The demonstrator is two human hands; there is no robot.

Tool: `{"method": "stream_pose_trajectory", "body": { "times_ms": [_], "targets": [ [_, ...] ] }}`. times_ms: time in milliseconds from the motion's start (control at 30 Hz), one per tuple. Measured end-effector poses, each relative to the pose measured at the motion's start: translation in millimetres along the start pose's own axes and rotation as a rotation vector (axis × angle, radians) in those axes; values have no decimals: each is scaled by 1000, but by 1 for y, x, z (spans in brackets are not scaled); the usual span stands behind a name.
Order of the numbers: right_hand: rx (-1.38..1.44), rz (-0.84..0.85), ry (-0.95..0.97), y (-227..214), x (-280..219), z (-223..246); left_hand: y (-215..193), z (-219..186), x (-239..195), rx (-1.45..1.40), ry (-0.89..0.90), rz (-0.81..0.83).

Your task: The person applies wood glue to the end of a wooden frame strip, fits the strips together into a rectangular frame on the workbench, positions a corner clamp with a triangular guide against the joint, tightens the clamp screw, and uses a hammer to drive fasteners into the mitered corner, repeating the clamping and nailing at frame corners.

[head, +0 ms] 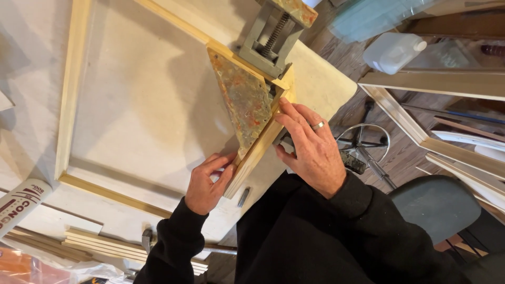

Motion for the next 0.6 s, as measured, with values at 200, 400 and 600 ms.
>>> {"method": "stream_pose_trajectory", "body": {
  "times_ms": [200,400,600],
  "targets": [
    [21,-6,-16,1,-2,-2,0,-1,-1,7,8,7],
    [26,-2,-29,-2,-2,-1,0,1,0,23,12,-2],
    [27,-10,-40,0,-3,-3,0,12,3,3,16,2]
  ]
}}
Point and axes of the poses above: each hand's wrist, its own x-axis towards the middle knuckle, its own y-axis out of the palm, z = x × y, the point moved 5 cm from there along x, towards the middle knuckle, and after that the axes turned 3 degrees about -y, right-handed, at the moved point
